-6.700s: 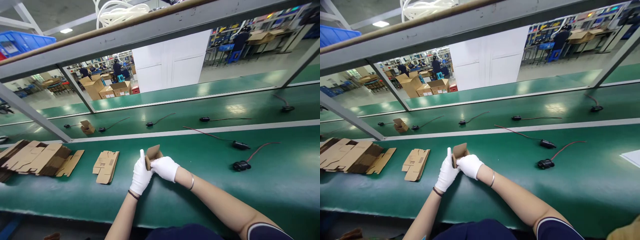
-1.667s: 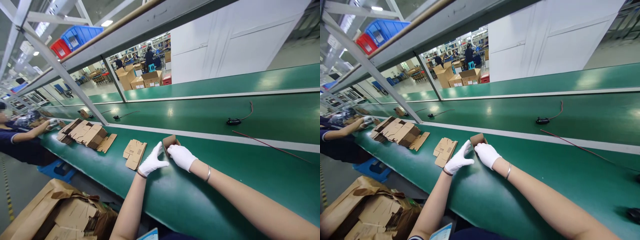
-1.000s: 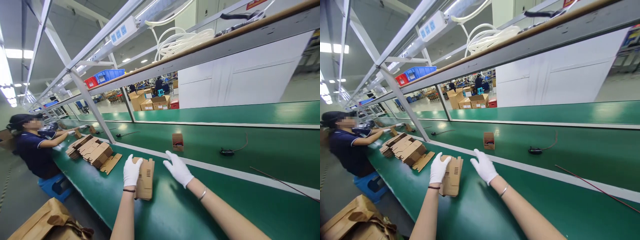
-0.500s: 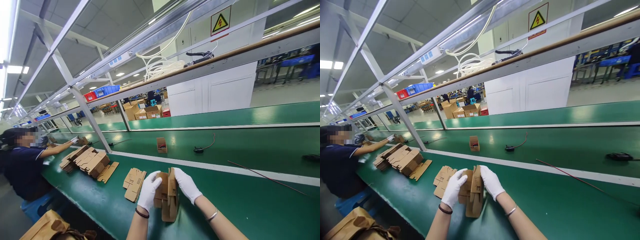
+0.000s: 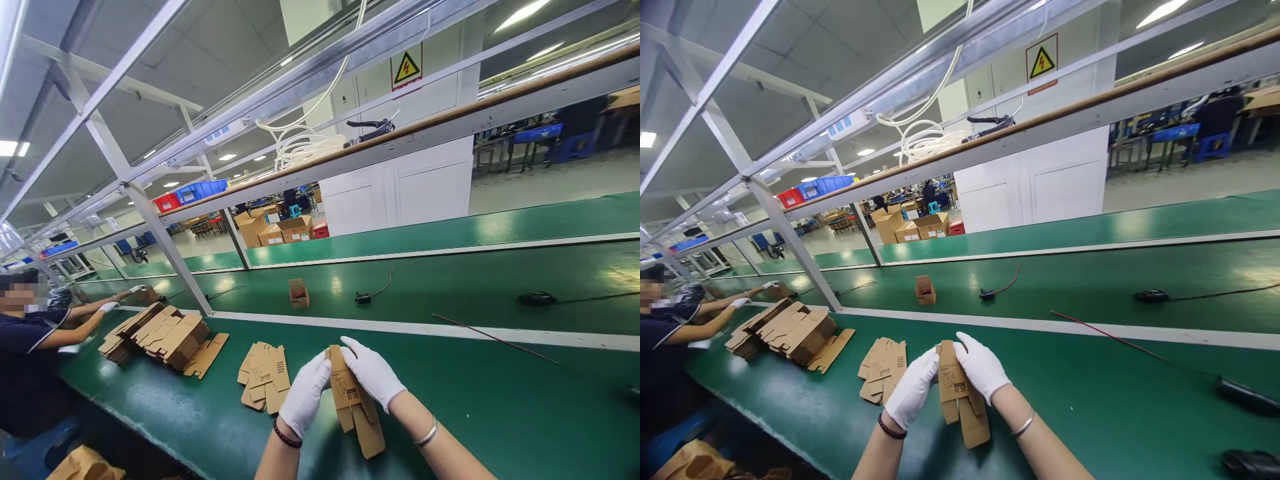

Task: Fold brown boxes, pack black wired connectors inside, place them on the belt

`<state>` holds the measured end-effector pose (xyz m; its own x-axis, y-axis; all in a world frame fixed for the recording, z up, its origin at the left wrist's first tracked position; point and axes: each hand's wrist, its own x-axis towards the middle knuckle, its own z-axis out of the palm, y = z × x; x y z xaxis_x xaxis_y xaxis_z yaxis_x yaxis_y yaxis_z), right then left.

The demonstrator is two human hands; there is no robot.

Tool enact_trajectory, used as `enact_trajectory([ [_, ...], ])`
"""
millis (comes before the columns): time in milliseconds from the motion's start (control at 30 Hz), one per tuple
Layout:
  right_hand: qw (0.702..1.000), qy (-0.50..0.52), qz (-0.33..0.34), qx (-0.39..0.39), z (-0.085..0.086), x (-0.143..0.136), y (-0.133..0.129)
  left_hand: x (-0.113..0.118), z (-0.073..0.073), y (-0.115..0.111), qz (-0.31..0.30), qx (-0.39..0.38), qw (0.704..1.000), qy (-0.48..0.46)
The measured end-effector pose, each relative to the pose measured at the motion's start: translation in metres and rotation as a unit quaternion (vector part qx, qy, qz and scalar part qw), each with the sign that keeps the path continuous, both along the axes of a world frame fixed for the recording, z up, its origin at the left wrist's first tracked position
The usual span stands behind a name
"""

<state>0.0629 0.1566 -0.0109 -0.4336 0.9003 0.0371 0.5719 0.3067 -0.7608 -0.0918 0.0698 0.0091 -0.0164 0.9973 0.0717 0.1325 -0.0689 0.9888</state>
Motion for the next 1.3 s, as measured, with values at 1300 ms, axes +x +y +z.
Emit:
enact_trajectory([
  [1300, 0.931, 0.332, -0.095, 0.115, -0.012, -0.002, -0.051, 0.067, -0.037, 0.009, 0.319, 0.129, 0.939, -0.008],
])
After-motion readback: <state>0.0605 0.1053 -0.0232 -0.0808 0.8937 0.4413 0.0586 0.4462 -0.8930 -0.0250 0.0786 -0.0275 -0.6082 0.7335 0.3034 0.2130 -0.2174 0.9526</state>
